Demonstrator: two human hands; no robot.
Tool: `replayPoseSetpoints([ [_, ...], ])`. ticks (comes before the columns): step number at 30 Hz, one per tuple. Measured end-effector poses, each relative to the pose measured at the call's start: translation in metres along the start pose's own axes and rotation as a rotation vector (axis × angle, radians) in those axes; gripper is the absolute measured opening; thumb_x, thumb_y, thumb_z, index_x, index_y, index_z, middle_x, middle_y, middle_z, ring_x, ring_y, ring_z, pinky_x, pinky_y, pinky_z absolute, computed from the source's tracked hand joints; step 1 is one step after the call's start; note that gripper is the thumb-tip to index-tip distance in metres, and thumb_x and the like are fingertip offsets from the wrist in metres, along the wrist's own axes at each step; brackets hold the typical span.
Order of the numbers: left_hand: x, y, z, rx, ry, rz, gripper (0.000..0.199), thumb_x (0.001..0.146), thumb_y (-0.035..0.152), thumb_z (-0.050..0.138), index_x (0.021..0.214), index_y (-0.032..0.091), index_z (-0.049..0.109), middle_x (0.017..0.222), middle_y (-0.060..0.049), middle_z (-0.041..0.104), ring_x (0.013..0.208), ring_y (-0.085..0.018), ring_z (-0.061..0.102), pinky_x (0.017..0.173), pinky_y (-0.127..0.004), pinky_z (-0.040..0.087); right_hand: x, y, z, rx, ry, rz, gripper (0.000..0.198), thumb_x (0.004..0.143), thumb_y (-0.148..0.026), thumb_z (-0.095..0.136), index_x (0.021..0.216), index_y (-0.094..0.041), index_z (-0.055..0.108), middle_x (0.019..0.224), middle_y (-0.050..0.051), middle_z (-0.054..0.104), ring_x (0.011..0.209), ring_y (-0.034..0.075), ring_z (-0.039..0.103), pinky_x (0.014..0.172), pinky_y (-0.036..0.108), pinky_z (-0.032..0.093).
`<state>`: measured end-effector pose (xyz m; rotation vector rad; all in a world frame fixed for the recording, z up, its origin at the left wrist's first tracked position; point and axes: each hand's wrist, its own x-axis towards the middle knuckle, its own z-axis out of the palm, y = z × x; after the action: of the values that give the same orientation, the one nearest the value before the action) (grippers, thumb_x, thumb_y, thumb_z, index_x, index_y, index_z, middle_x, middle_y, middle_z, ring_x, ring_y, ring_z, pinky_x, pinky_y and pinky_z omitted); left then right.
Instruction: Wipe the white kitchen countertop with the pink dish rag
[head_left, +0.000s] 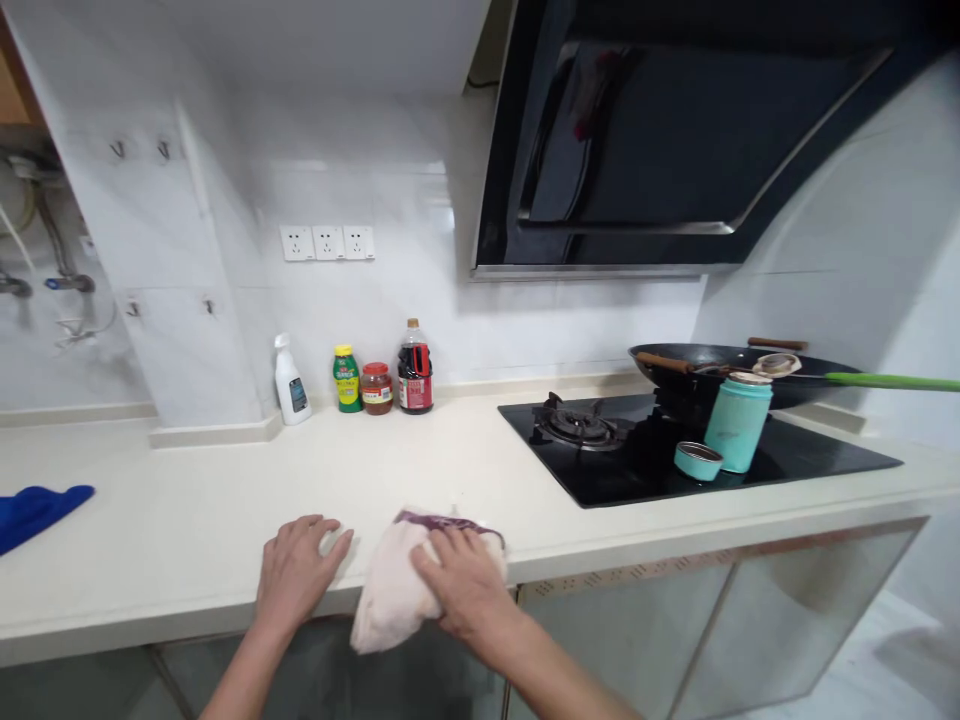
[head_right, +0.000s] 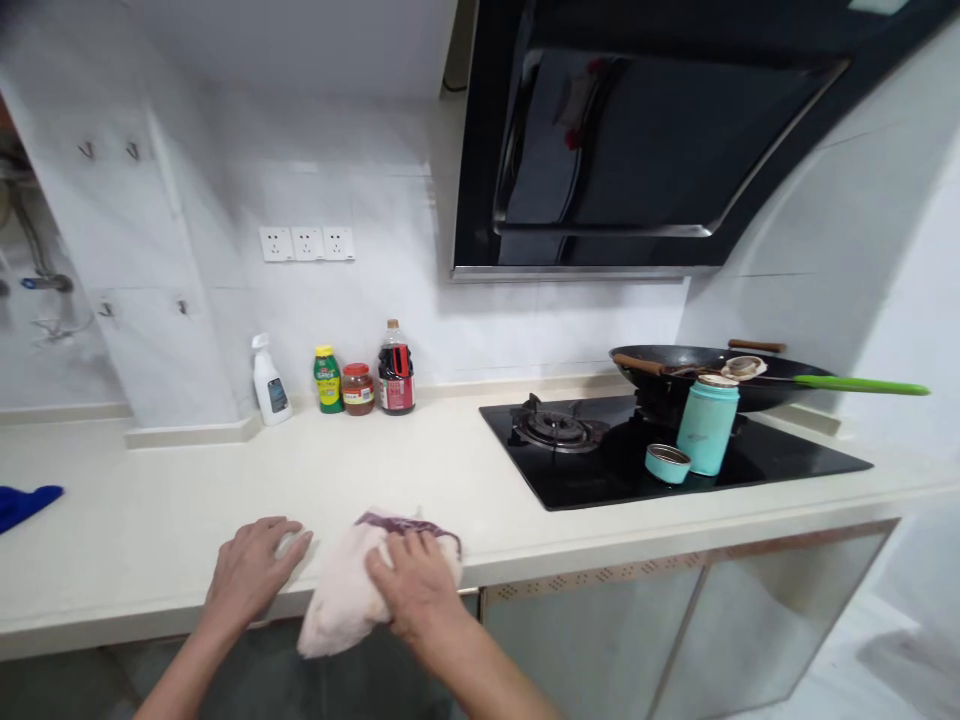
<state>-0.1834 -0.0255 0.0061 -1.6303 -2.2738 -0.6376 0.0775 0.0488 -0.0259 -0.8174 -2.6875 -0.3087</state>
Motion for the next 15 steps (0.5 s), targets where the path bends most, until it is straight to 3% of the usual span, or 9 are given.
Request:
replayPoseSetpoints([
  [3,-0.001,-0.002,-0.001,-0.02,0.011,0.007,0.035,0.096,0.045,0.051,0.11,0.026,0.078,0.13,-0.008,0.072,0.123,-0.03,0.061,0.103,-0.046,0.044,0.024,-0.027,-0.006,0.12,0.028,-0.117,0.085,0.076,-0.051,0.094,0.143,-0.025,0.049,0.141,0.015,0.051,0.119,0.039,0.05,0.107,0.057,0.043],
  [6,-0.002,-0.005,-0.001,-0.064,0.02,0.011,0.033,0.096,0.044,0.053,0.107,0.026,0.078,0.127,-0.008,0.073,0.123,-0.029,0.061,0.103,-0.045,0.044,0.021,-0.021,-0.011,0.229,0.044,-0.167,0.079,0.08,-0.054,0.092,0.143,-0.03,0.051,0.147,0.009,0.049,0.125,0.036,0.049,0.111,0.05,0.041],
  [9,-0.005,-0.007,0.0,-0.1,0.032,0.007,0.031,0.097,0.043,0.055,0.106,0.026,0.078,0.126,-0.008,0.073,0.125,-0.029,0.061,0.105,-0.045,0.044,0.002,0.015,-0.015,0.312,-0.003,-0.104,0.074,0.083,-0.051,0.087,0.146,-0.037,0.052,0.153,0.001,0.047,0.135,0.031,0.044,0.117,0.045,0.036],
  [15,-0.011,-0.002,-0.001,-0.111,0.029,0.012,0.028,0.096,0.04,0.057,0.107,0.025,0.079,0.126,-0.01,0.072,0.125,-0.031,0.06,0.105,-0.048,0.044,-0.031,0.12,-0.017,0.284,-0.128,0.223,0.065,0.099,-0.063,0.045,0.151,-0.025,0.055,0.159,0.007,0.04,0.147,0.032,0.035,0.121,0.054,0.032],
])
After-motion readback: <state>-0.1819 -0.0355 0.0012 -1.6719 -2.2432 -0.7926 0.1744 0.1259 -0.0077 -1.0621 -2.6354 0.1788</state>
